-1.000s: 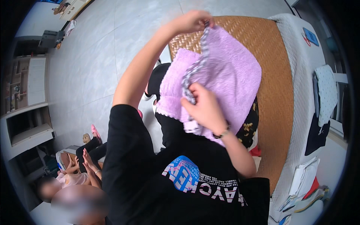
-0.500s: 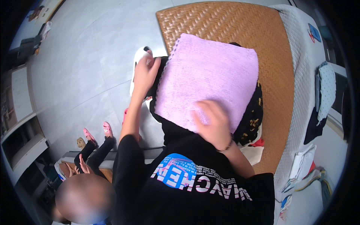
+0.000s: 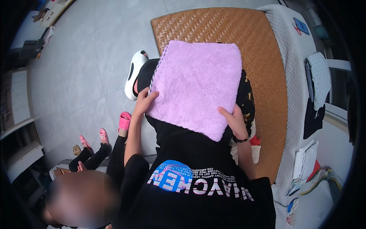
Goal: The person sits on a woven mat and folds several items of clothing by hand. They fold a striped towel, a purple towel, a white bra, and a black floral shirt, placing each finished item into a neat stack on the mat.
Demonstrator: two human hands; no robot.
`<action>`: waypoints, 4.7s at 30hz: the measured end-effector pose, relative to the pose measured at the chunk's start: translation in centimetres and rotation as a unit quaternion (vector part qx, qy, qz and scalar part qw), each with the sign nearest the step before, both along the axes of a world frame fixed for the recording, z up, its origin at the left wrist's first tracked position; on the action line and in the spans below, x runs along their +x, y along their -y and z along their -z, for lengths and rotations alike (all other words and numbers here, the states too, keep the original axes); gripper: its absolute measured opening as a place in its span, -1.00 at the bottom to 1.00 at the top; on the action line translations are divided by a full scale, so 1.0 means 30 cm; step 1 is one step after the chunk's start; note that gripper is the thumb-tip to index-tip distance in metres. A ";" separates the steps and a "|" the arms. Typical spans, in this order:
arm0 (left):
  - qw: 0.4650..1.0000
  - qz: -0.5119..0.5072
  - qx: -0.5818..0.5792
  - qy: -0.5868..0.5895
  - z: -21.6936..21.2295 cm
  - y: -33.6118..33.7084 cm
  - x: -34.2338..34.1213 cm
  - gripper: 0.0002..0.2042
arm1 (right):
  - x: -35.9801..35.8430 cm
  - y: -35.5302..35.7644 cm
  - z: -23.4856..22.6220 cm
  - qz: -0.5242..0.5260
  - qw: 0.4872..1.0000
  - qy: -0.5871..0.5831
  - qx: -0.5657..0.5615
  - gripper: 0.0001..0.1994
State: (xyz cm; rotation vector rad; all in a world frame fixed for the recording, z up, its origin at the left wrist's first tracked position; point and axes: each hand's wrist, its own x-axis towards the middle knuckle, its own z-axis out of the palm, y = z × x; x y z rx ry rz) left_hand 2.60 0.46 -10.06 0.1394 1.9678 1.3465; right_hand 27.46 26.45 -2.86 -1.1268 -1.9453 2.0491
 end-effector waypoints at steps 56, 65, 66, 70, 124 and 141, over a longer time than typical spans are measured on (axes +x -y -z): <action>0.971 0.012 0.165 0.174 -0.275 -0.275 0.004 -0.69 | -0.050 -0.474 -0.236 -0.092 0.995 -0.031 -0.007 -0.57; 0.801 0.312 0.315 -0.403 -1.015 -0.450 -0.178 -0.78 | 0.087 -0.662 -0.847 -0.128 0.857 -0.204 0.455 -0.58; 0.807 0.309 0.323 -0.386 -1.015 -0.419 -0.201 -0.80 | 0.113 -0.645 -0.836 -0.095 0.858 -0.234 0.447 -0.56; 0.765 0.371 0.250 -0.464 -0.831 -0.325 -0.060 -0.64 | 0.244 -0.451 -0.696 -0.132 0.790 -0.195 0.566 -0.64; 0.923 0.154 0.013 -0.353 -0.132 -0.762 0.106 -0.63 | 0.284 -0.453 0.212 0.192 0.927 0.185 0.264 -0.61; 0.810 0.318 0.057 -0.489 -0.170 -0.716 0.269 -0.56 | 0.195 -0.429 0.264 0.055 0.908 -0.009 0.415 -0.54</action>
